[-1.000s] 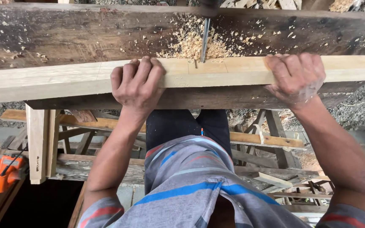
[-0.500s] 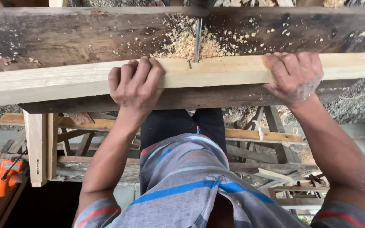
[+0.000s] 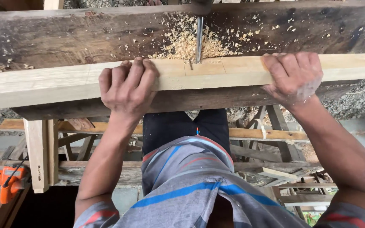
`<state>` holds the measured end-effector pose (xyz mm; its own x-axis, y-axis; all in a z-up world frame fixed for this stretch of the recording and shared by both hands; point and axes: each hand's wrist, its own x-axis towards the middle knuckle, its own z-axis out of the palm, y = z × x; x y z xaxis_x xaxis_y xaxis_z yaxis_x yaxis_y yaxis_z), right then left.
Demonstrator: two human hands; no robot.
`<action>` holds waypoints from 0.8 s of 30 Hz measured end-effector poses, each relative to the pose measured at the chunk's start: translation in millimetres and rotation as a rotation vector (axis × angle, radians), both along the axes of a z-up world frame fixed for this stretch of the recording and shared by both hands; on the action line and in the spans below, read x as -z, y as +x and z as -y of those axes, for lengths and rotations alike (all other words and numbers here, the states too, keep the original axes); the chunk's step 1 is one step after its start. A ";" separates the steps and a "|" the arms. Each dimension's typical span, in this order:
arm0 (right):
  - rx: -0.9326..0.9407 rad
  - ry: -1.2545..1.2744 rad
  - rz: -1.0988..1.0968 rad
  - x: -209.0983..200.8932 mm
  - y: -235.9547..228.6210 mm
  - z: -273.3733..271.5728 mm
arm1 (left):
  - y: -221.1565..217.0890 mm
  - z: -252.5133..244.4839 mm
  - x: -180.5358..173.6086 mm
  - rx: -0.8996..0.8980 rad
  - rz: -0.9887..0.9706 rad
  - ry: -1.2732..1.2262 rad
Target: Drilling multiple holes into a wooden beam using a power drill at a workbench
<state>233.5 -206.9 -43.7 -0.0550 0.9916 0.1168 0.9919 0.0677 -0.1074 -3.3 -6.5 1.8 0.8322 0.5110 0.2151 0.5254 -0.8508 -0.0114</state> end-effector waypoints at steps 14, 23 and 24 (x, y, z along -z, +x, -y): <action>0.016 0.036 0.044 9.9 -6.6 -0.5 | -9.7 -2.1 0.4 0.012 -0.018 -0.029; -0.036 0.056 0.056 14.3 23.8 20.7 | 13.5 17.3 1.3 -0.078 -0.032 0.037; -0.041 0.066 0.061 15.1 26.2 21.0 | 15.5 17.7 -0.8 -0.084 -0.027 0.045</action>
